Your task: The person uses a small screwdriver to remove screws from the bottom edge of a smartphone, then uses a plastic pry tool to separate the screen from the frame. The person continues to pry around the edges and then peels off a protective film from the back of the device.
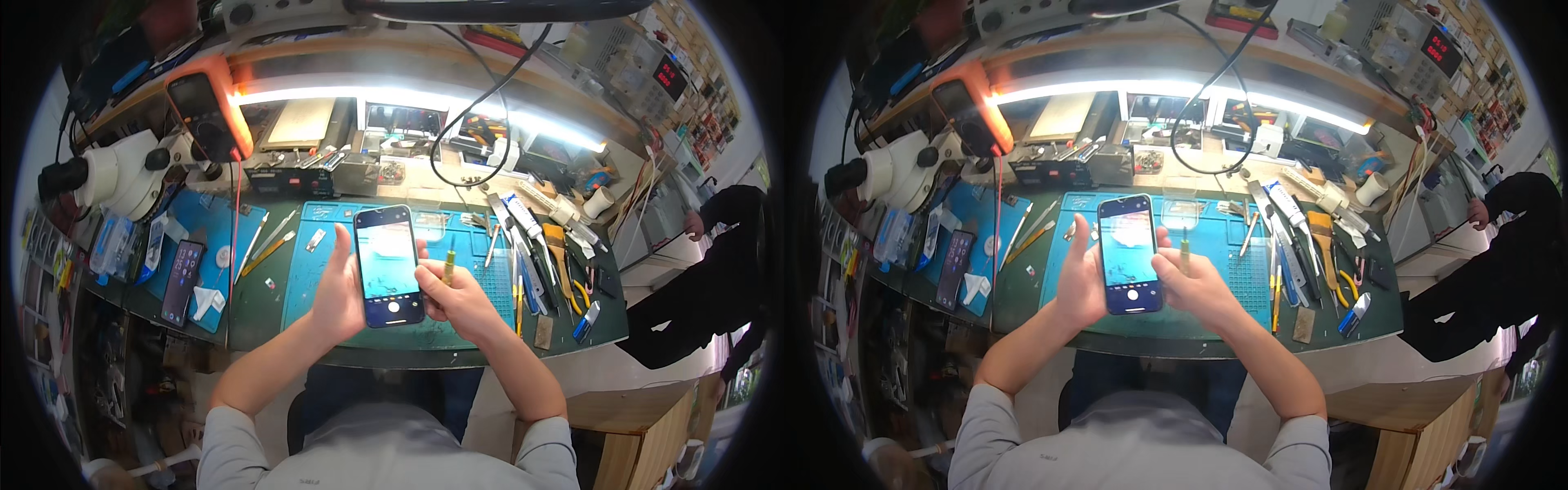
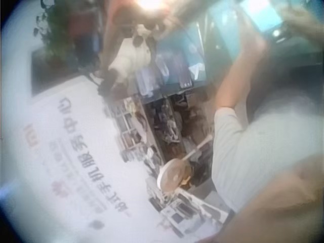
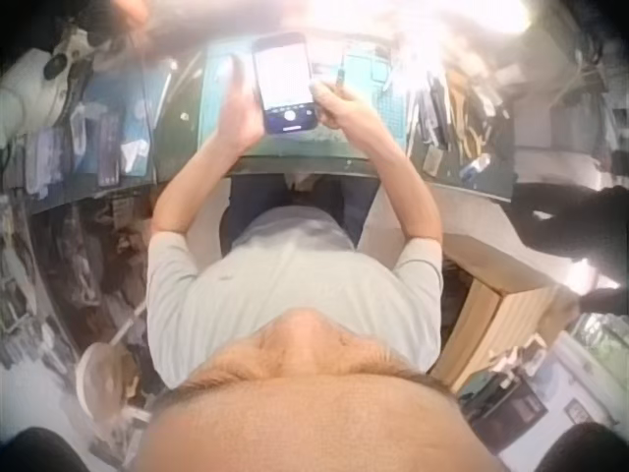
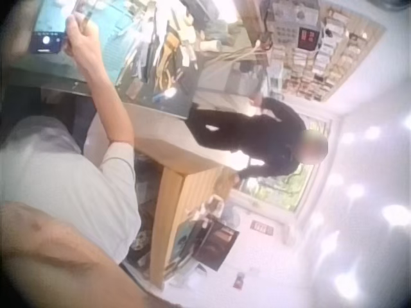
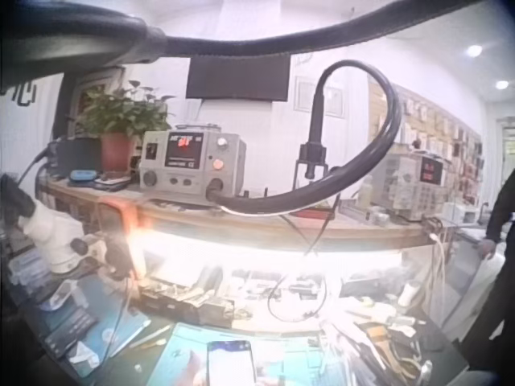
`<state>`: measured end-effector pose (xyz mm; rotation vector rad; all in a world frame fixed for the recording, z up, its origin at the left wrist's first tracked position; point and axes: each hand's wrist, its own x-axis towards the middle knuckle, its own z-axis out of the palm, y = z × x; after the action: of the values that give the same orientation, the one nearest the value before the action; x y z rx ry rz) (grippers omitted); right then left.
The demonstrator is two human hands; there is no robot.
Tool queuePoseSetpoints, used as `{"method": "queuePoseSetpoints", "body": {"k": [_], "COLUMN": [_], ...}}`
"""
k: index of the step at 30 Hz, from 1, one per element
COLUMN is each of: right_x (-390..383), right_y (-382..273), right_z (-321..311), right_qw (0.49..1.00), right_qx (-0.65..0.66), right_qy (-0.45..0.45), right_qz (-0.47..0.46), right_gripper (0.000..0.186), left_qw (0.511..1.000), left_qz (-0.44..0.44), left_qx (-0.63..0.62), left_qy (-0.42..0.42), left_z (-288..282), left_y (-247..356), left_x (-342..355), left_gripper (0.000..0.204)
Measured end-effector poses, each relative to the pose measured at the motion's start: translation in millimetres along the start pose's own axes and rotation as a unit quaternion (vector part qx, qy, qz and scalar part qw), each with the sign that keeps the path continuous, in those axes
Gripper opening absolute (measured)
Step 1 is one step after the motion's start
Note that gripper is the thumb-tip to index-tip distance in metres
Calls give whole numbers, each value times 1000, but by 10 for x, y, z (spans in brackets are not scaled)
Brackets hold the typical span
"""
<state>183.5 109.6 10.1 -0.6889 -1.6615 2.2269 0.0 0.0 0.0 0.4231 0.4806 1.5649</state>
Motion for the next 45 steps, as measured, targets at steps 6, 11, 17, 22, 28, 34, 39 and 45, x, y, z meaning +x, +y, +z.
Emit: {"method": "queuePoseSetpoints", "body": {"k": [6,11,17,22,28,34,39,45], "right_x": [185,336,251,360,421,339,331,330], "right_y": [-158,-78,-6,187,-41,-50,102,189], "right_z": [-113,-33,185,209,28,-77,-70,6], "right_qw": [997,984,942,914,925,936,956,965], "right_qx": [-28,-158,-306,-344,-262,-208,-189,-194], "right_qy": [60,62,56,132,215,229,191,133], "right_qz": [-26,-48,-127,-170,-173,-170,-120,-114], "right_gripper": [33,36,51,36,43,45,40,35], "left_qw": [997,998,998,998,997,997,997,998], "left_qz": [47,42,-2,39,30,15,16,42], "left_qx": [-35,-54,-67,-51,-61,-74,-77,-47], "left_qy": [43,11,-16,15,40,5,6,29], "left_z": [-3,-243,-358,-254,-235,-270,-297,-334], "left_y": [394,446,367,291,305,337,323,301], "left_x": [175,323,310,329,276,283,292,293], "left_gripper": [88,80,82,80,74,77,83,81]}}
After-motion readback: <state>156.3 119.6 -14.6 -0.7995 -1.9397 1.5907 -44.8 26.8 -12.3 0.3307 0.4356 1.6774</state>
